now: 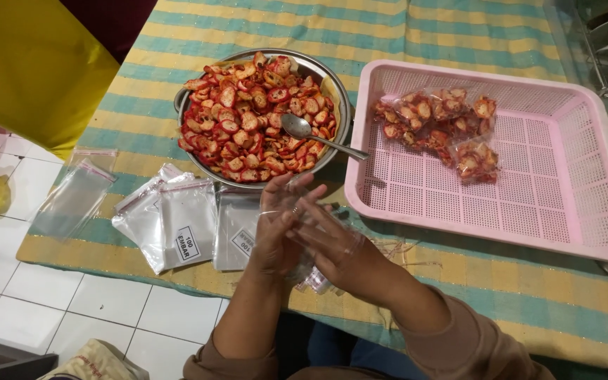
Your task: Packaging dried food items into small plastic zip-lock bags using a spoon for portioning.
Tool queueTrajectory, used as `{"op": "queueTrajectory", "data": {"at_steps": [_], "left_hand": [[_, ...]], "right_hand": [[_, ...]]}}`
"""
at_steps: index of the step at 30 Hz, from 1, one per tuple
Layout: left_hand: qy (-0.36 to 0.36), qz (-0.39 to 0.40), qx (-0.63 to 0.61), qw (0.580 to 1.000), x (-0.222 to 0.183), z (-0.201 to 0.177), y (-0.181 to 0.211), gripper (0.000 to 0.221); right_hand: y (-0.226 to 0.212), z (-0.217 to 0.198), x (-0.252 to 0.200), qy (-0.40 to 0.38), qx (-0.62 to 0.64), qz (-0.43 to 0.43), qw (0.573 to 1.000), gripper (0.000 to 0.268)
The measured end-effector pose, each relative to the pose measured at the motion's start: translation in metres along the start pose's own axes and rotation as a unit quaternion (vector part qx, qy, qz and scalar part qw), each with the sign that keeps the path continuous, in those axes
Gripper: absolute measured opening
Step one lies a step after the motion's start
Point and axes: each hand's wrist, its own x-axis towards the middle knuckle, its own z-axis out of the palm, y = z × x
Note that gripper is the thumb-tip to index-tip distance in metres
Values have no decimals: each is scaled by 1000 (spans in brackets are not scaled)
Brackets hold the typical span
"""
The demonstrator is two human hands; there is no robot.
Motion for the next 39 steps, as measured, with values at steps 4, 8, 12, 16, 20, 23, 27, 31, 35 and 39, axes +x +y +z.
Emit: {"op": "queueTrajectory", "data": {"at_steps": [4,8,12,16,20,23,27,31,35,39], "left_hand": [[20,23,-1,1000,2,-9,-1,50],[68,67,6,995,4,-24,6,40],[91,104,-23,990,2,-29,15,33],[85,119,-48,988,2,-26,16,32],[72,95,-66,991,1,-24,12,33],[62,85,-71,992,2,-25,8,33],[65,73,-77,992,2,-23,7,34],[70,70,-78,992,1,-18,9,35],[73,67,-84,992,1,-18,9,35],[77,66,-89,991,1,-17,10,34]], "right_hand": [[-14,-19,5,-19,47,16,999,62],[-14,-34,2,-130,123,157,971,55],[56,-13,-27,43,165,39,985,36],[54,-35,-22,178,199,138,954,19],[78,-51,11,205,-138,72,966,25],[73,-63,38,134,-249,124,951,32],[77,-60,70,10,-224,259,940,38],[70,-56,77,25,-217,271,937,30],[66,-61,79,59,-200,261,943,24],[69,-72,79,143,-226,211,940,21]]}}
